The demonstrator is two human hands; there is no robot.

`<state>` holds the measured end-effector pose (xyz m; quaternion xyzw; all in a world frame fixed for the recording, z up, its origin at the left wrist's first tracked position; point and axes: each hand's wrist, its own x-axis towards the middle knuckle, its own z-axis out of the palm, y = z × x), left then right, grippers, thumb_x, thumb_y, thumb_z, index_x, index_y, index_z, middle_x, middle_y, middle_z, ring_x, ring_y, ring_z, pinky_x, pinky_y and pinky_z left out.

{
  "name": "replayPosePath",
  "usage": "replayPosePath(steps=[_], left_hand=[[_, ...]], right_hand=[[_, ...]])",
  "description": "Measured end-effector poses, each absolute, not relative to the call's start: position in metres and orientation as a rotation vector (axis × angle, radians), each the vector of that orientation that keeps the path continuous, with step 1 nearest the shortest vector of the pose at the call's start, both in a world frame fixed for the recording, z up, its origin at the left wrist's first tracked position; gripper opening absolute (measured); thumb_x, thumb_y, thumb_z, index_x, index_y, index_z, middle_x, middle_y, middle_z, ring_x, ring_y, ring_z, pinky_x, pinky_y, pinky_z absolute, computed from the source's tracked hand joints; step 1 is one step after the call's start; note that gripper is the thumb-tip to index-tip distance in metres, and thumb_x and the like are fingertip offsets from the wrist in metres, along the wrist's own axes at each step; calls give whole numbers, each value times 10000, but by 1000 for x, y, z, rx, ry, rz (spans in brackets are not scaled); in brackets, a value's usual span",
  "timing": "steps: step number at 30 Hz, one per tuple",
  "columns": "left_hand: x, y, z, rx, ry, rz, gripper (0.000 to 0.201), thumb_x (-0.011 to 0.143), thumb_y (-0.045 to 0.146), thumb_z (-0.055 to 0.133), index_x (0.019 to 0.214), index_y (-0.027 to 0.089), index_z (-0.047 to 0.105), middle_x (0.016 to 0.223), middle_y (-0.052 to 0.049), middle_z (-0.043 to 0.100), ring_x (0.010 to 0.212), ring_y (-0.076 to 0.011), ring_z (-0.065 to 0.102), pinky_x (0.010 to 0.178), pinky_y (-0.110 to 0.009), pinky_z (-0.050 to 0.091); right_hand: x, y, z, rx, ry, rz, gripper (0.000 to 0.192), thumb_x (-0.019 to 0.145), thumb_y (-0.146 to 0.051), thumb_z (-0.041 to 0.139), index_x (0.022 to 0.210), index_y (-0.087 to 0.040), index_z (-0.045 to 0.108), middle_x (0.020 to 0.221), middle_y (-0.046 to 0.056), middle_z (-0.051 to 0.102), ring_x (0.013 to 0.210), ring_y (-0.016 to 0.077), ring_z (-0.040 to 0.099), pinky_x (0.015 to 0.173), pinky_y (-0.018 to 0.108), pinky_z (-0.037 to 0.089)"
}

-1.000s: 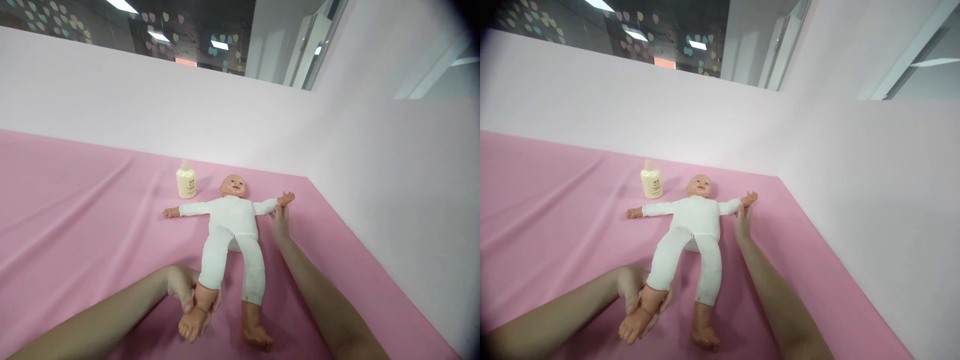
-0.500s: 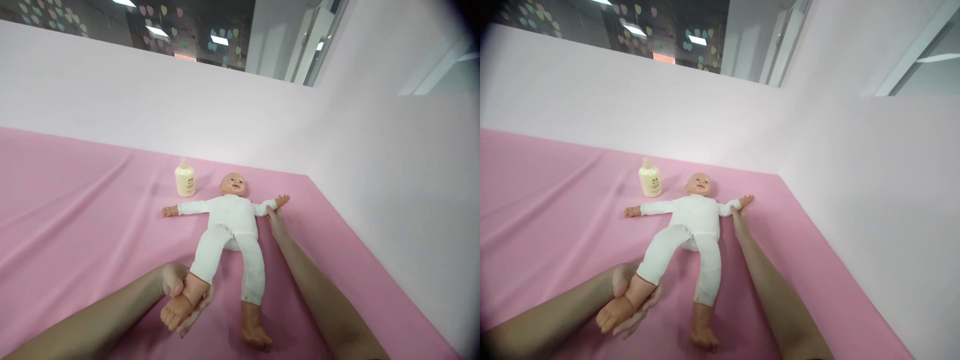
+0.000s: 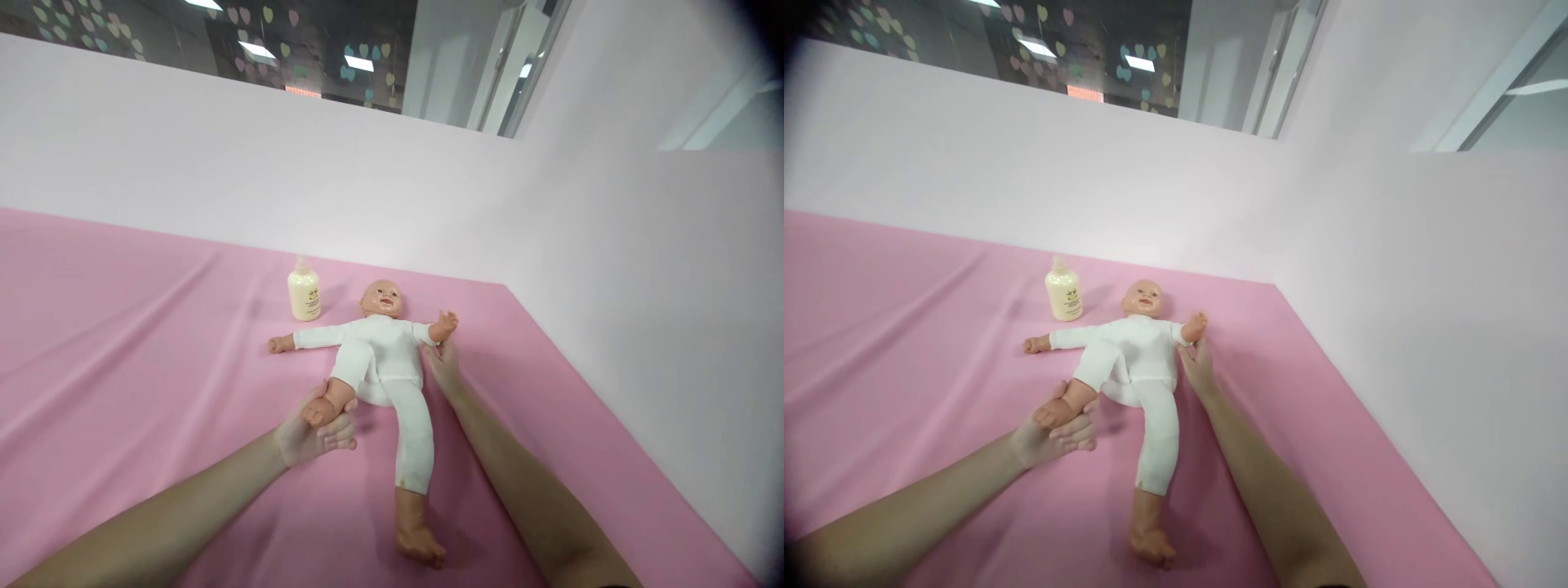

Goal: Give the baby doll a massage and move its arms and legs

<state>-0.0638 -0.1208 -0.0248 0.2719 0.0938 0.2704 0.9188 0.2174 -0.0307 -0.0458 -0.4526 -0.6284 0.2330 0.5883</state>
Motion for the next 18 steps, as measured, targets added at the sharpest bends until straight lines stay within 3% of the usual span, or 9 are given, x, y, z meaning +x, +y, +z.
replayPosePath(steps=[6,13,18], left_hand=[[-55,-120,-28,532,388,657,529,870,607,383,763,131,587,457,35,405,464,-104,360,643,-283,419],[-46,-117,-34,549,483,605,545,858,628,384,740,129,568,455,36,409,451,-103,378,608,-282,395],[-48,-116,-40,631,445,563,535,838,644,408,790,135,567,490,31,441,480,-109,403,636,-296,404]], right_hand=[[213,-42,-40,-922,-1995,287,380,864,-311,487,1235,-262,550,1312,11,546,1336,217,361,1125,470,292],[216,-38,-39,-876,-2217,104,374,893,-259,414,1234,-294,563,1330,-24,528,1342,200,354,1122,460,308],[214,-41,-39,-888,-2144,207,364,876,-262,442,1213,-276,580,1324,-10,535,1336,206,363,1130,466,286]])
